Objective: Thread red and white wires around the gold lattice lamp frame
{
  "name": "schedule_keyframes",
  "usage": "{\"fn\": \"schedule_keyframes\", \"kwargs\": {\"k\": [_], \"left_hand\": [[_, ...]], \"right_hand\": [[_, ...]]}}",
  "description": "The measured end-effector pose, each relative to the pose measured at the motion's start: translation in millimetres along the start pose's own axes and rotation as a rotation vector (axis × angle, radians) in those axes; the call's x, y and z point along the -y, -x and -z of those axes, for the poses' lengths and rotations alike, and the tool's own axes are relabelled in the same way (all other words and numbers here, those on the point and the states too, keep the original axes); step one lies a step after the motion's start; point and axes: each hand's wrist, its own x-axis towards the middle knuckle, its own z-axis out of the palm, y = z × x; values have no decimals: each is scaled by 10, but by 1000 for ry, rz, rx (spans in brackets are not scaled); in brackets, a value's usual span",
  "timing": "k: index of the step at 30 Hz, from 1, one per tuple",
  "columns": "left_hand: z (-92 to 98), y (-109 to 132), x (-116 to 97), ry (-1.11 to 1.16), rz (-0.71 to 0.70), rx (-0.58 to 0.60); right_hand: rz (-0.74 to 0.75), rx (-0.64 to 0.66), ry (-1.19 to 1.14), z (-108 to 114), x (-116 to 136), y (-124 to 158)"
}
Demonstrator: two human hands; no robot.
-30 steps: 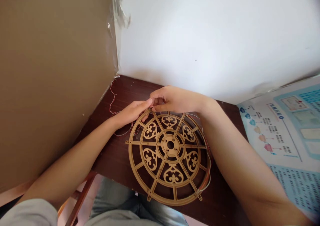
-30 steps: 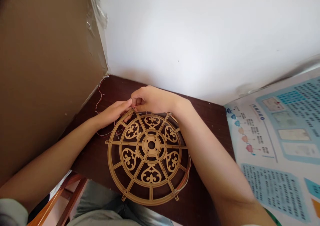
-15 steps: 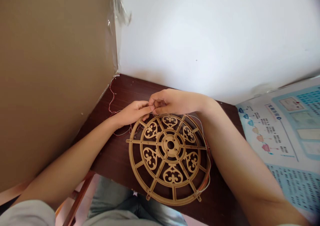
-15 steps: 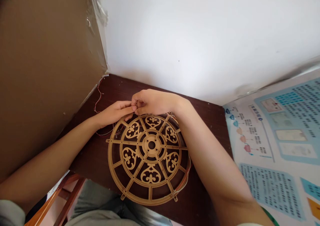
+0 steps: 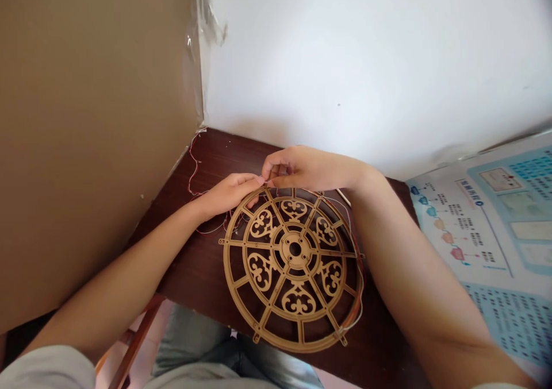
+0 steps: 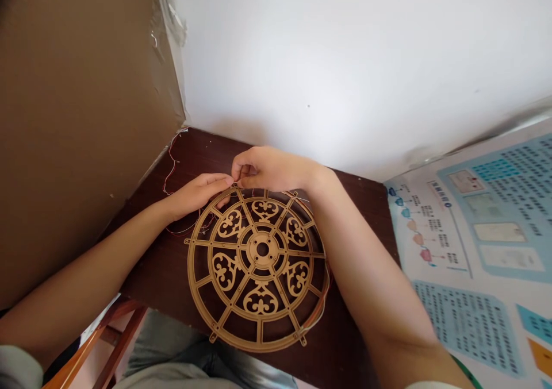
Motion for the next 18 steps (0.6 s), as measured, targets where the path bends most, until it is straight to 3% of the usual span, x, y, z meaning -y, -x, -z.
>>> {"fn": "schedule_keyframes", "kwargs": {"k": [6,9,14,16,18], "left_hand": [[0,-20,77,63,31,0],[-15,-20,116,42,-12,-81],[0,71,-12,-511,-374,-293],[-68,219,-130,-649,-495,-357],[-260,506,-212,-667,-558,-427]], "right_hand": [[-7,28,69,-56,86,-35],[-21,42,107,-60,96,-31],[-97,89,152,-64,38,-41],[-123,106,181,-81,0,-67],[-152,121,203,-105,-41,-102]]}}
